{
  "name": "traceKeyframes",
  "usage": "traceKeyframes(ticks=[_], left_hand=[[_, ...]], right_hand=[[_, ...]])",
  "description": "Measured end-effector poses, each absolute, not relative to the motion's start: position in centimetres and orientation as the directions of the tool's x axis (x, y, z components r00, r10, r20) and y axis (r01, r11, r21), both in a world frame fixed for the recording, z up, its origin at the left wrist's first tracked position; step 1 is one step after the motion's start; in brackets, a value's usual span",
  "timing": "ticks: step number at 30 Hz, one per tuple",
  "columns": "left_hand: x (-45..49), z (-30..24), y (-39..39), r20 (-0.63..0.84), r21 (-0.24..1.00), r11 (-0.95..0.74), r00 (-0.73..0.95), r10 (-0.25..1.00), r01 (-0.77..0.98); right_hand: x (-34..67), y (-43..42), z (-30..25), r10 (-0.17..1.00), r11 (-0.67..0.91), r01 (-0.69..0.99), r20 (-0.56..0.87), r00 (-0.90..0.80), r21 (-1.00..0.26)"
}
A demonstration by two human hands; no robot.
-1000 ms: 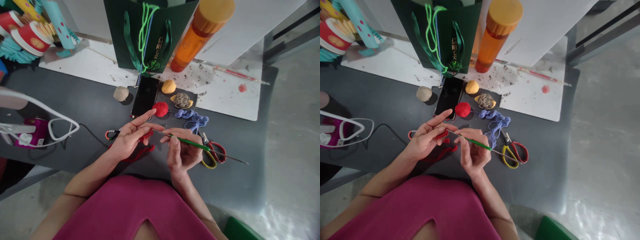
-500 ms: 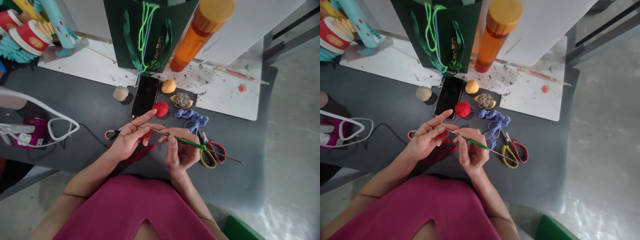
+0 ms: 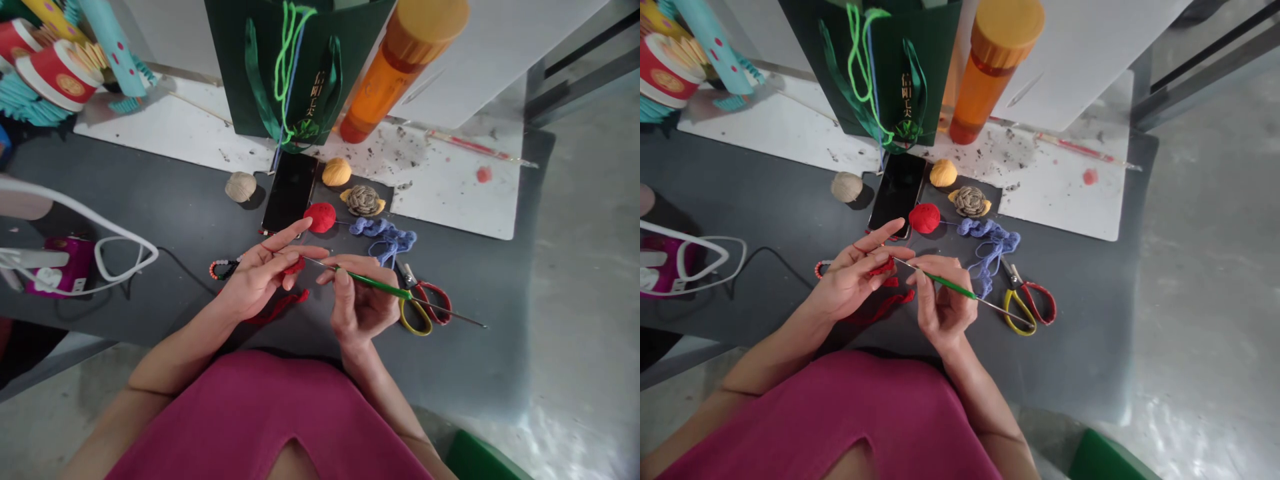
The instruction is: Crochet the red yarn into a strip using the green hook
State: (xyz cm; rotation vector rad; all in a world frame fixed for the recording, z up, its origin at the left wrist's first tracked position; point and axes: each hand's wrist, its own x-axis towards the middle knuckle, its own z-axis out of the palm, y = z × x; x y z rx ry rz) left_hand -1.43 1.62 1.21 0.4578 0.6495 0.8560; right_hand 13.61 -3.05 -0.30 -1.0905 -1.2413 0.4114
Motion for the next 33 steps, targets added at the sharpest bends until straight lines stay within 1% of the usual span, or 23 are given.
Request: traceKeyframes(ticks=[6, 12, 18, 24, 33], left_hand=[[-1.45, 1.20, 1.61, -0.337, 0.617, 0.580, 0.488, 0.805, -0.532], [-1.63, 1.25, 1.83, -0.369, 0.587, 0.609, 0.493, 0.788, -0.534], [-1.54, 1.36, 1.85, -0.380, 0.577, 0.620, 0.497, 0.780, -0.532], [-1.44, 1.60, 1.81, -0.372, 0.562, 0.623, 0.507, 0.778, -0.543], [-1.52, 1.33, 1.73, -0.375, 0.577, 0.619, 0.501, 0.780, -0.533]], right_hand=[[13.67, -3.05, -0.40, 0.780, 0.449, 0.348, 0.551, 0.296, -0.823], [13.49, -3.05, -0.34, 0.745, 0.490, 0.272, 0.560, 0.363, -0.828], [13.58, -3.15, -0.32, 0.761, 0.476, 0.334, 0.572, 0.308, -0.813], [13.57, -3.17, -0.60, 0.772, 0.457, 0.332, 0.554, 0.312, -0.825], [13.48, -3.18, -0.56, 0.757, 0.470, 0.316, 0.560, 0.335, -0.824]])
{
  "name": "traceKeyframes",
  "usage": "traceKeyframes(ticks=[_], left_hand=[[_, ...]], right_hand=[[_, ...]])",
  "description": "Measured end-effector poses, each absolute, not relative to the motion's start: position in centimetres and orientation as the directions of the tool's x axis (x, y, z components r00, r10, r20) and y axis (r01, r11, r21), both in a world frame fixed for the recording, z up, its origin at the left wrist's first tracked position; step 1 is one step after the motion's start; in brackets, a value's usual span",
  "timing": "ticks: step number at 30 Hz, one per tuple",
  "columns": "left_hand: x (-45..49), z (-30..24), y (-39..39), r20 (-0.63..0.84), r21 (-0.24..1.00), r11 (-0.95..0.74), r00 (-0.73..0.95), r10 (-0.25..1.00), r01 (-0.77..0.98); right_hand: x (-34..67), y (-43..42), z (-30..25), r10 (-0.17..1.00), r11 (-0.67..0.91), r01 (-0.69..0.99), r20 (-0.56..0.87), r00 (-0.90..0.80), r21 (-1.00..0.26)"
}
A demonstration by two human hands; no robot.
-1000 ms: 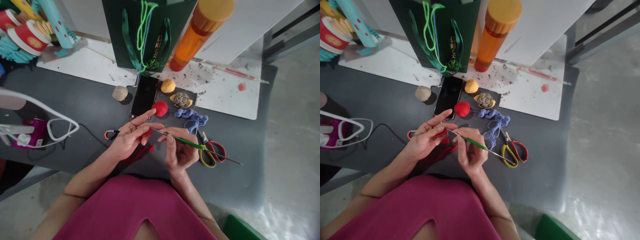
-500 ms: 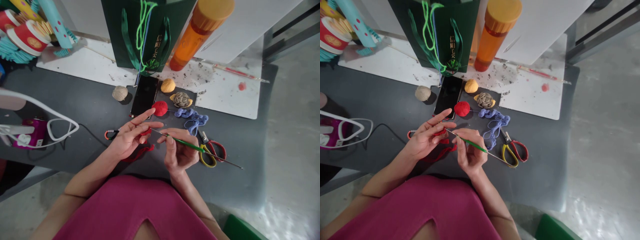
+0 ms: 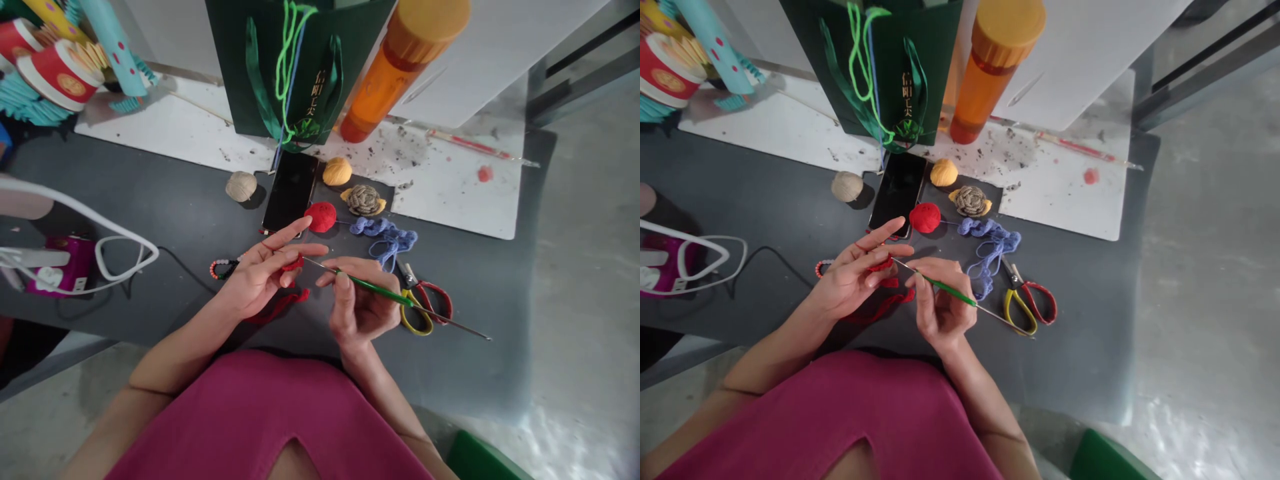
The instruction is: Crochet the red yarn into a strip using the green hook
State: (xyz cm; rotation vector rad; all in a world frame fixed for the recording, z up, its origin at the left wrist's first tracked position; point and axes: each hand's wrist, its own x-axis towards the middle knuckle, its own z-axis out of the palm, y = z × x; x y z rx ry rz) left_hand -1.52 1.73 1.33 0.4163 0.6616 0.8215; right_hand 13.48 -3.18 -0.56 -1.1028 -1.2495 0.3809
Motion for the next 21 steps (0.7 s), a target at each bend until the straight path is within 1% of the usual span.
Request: traceKeyframes(ticks=[3, 9, 15, 17, 21], left_hand=[[-1.54, 1.38, 1.74, -0.382, 0.584, 0.627, 0.507, 0.773, -0.516], [-1.52, 1.56, 1.78, -0.373, 0.565, 0.626, 0.511, 0.775, -0.537], [-1.57, 1.42, 1.77, -0.383, 0.587, 0.626, 0.505, 0.773, -0.514], [-1.53, 1.40, 1.76, -0.373, 0.579, 0.621, 0.506, 0.778, -0.529], [-1.42, 1.53, 1.80, -0.374, 0.534, 0.624, 0.503, 0.780, -0.571]], right_hand=[[13.50, -3.20, -0.61, 0.769, 0.461, 0.330, 0.556, 0.314, -0.824], [13.47, -3.05, -0.45, 0.765, 0.471, 0.332, 0.566, 0.307, -0.817], [13.61, -3.21, -0.63, 0.776, 0.460, 0.350, 0.561, 0.288, -0.816], [13.64, -3.21, -0.73, 0.755, 0.490, 0.379, 0.599, 0.265, -0.785], [13.51, -3.00, -0.76, 0.681, 0.557, 0.470, 0.701, 0.214, -0.685]])
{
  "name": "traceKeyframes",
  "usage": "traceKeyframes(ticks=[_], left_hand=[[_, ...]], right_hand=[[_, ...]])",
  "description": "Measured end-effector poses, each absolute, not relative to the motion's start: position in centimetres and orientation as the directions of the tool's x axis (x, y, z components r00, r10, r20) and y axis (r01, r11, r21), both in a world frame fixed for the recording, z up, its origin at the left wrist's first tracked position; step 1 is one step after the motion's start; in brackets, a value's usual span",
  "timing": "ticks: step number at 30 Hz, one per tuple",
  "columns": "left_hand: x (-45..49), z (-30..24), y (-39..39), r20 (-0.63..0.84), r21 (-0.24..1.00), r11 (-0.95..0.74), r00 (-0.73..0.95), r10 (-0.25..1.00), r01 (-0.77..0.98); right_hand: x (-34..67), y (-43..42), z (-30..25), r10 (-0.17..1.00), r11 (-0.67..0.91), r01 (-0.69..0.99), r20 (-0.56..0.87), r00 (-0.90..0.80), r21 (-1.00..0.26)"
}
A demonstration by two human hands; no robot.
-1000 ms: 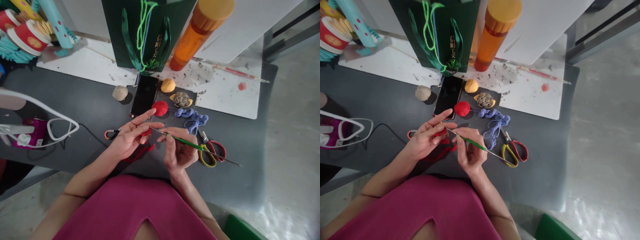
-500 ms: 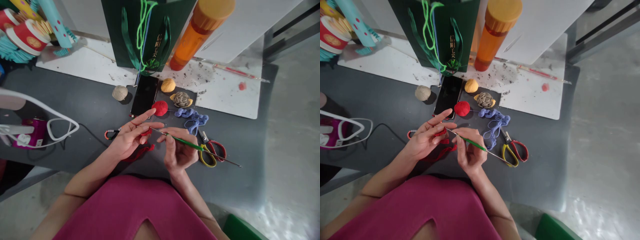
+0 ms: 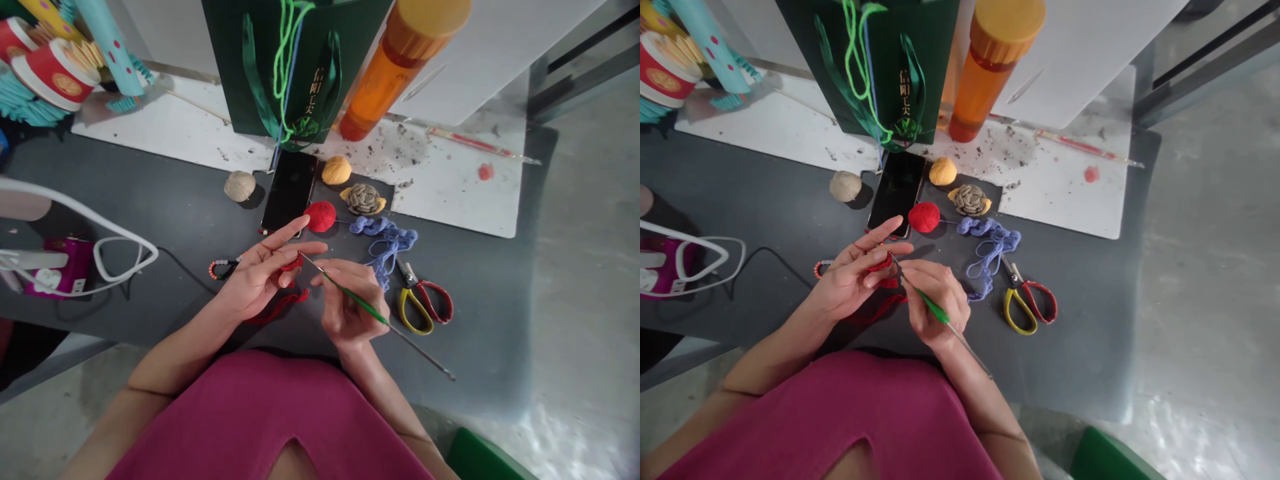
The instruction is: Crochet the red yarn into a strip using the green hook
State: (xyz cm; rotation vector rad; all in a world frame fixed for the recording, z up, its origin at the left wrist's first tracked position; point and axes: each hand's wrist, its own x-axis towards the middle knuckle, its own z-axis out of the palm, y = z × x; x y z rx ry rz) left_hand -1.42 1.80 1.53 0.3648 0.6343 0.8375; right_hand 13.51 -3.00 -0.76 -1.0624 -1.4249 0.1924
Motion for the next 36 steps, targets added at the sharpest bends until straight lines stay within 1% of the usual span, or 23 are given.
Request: traceKeyframes(ticks=[4, 7, 10, 12, 14, 16, 18, 20, 22, 23, 26, 28, 31, 33, 36], left_hand=[[-1.4, 1.7, 1.8, -0.376, 0.495, 0.625, 0.500, 0.780, -0.603], [-1.5, 1.6, 1.7, -0.368, 0.508, 0.631, 0.515, 0.774, -0.586], [-1.5, 1.3, 1.4, -0.350, 0.574, 0.630, 0.539, 0.766, -0.523], [-1.5, 1.1, 1.2, -0.308, 0.651, 0.587, 0.539, 0.784, -0.481], [-1.3, 0.9, 0.9, -0.235, 0.763, 0.482, 0.510, 0.827, -0.431], [-1.2, 0.7, 0.5, -0.143, 0.878, 0.316, 0.432, 0.890, -0.361], [-1.0, 0.4, 0.2, -0.052, 0.958, 0.141, 0.330, 0.942, -0.250], [-0.9, 0.1, -0.2, 0.044, 0.993, -0.016, 0.249, 0.968, -0.116], [-0.9, -0.2, -0.3, 0.144, 0.989, -0.145, 0.222, 0.964, -0.014], [-0.9, -0.4, -0.4, 0.181, 0.982, -0.189, 0.229, 0.956, 0.010], [-1.1, -0.6, -0.2, 0.210, 0.975, -0.221, 0.293, 0.933, 0.007], [-1.3, -0.7, 0.1, 0.223, 0.970, -0.242, 0.328, 0.918, 0.019], [-1.6, -0.7, 0.6, 0.307, 0.931, -0.354, 0.339, 0.889, 0.087], [-1.6, -0.9, 0.8, 0.390, 0.874, -0.458, 0.325, 0.861, 0.163], [-1.3, -1.3, 0.8, 0.584, 0.701, -0.652, 0.292, 0.758, 0.289]], right_hand=[[13.4, -2.9, -0.7, 0.662, 0.565, 0.520, 0.728, 0.177, -0.641], [13.5, -3.0, -0.7, 0.670, 0.562, 0.534, 0.726, 0.154, -0.632], [13.5, -3.1, -0.7, 0.700, 0.540, 0.473, 0.684, 0.207, -0.696], [13.3, -3.1, -0.7, 0.742, 0.506, 0.394, 0.620, 0.254, -0.767], [12.9, -3.1, -0.8, 0.802, 0.444, 0.265, 0.512, 0.309, -0.856], [12.4, -3.2, -1.0, 0.860, 0.360, 0.084, 0.365, 0.356, -0.929], [11.8, -3.2, -1.2, 0.900, 0.270, -0.090, 0.218, 0.379, -0.959], [11.4, -3.3, -1.4, 0.923, 0.188, -0.194, 0.106, 0.369, -0.963], [11.2, -3.3, -1.5, 0.934, 0.110, -0.251, 0.013, 0.358, -0.962], [11.2, -3.3, -1.5, 0.935, 0.072, -0.274, -0.031, 0.352, -0.959], [11.3, -2.9, -1.5, 0.916, -0.008, -0.358, -0.151, 0.372, -0.934], [11.4, -2.6, -1.4, 0.902, -0.025, -0.419, -0.201, 0.381, -0.908], [11.5, -2.4, -1.3, 0.916, -0.046, -0.487, -0.232, 0.328, -0.872], [11.5, -2.5, -1.3, 0.924, -0.053, -0.489, -0.229, 0.307, -0.871], [11.3, -2.9, -1.6, 0.916, -0.011, -0.395, -0.167, 0.364, -0.919]])
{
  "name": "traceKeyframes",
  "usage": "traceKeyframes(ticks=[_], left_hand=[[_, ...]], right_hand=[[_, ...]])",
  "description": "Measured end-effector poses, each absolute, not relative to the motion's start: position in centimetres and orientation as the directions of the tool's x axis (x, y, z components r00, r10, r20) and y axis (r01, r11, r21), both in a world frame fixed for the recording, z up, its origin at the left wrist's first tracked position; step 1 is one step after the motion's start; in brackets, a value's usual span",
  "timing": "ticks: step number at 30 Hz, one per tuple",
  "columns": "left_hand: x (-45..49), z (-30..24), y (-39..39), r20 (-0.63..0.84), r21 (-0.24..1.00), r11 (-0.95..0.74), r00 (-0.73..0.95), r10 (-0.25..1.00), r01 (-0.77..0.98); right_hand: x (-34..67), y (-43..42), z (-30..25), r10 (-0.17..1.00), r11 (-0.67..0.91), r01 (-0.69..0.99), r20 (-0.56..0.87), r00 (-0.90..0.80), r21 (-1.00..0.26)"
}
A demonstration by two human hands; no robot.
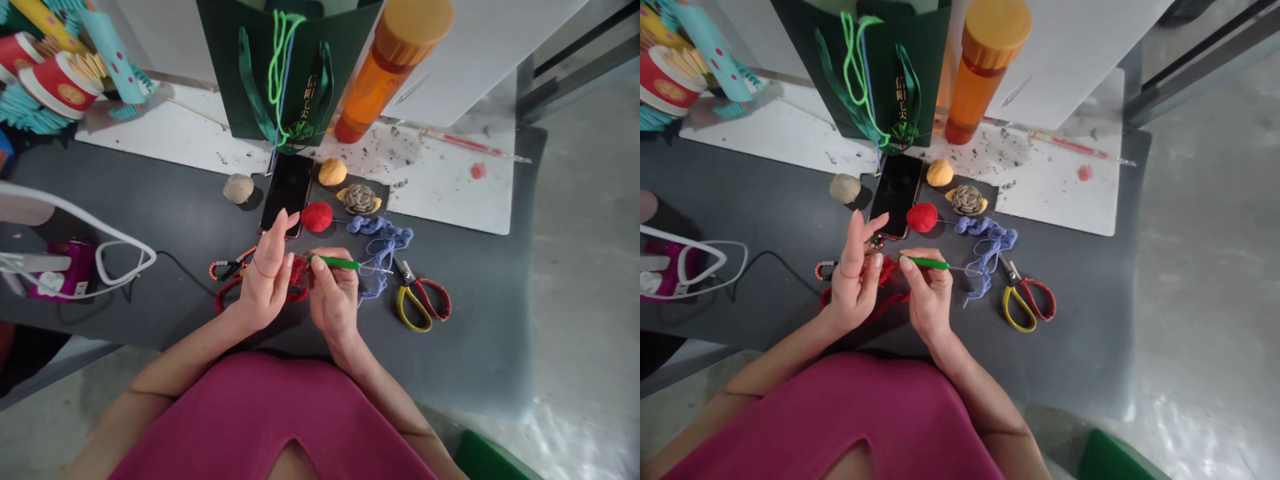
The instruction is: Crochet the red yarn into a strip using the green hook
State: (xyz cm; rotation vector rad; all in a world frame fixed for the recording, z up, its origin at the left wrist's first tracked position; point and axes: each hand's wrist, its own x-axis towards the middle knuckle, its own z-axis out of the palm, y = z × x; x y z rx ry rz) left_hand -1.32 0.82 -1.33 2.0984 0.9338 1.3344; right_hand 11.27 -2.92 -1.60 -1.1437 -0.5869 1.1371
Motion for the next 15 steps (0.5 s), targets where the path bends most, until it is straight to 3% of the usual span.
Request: traceKeyframes(ticks=[3, 6, 9, 15], left_hand=[[-0.83, -1.76, 0.74, 0.725, 0.539, -0.769, 0.275, 0.631, 0.344], [-0.54, -1.99, 0.66, 0.742, 0.516, -0.779, 0.269, 0.615, 0.356], [-0.59, -2.03, 0.51, 0.724, 0.555, -0.762, 0.258, 0.640, 0.334], [-1.31, -1.80, -0.02, 0.540, 0.768, -0.582, 0.218, 0.813, 0.269]], right_hand=[[11.08, -3.44, -1.97, 0.931, 0.039, -0.283, -0.068, 0.359, -0.958], [10.99, -3.63, -2.31, 0.940, 0.061, -0.231, -0.022, 0.341, -0.971], [11.01, -3.43, -2.38, 0.934, 0.023, -0.268, -0.075, 0.350, -0.963], [11.15, -2.74, -1.44, 0.891, 0.006, -0.472, -0.210, 0.403, -0.881]])
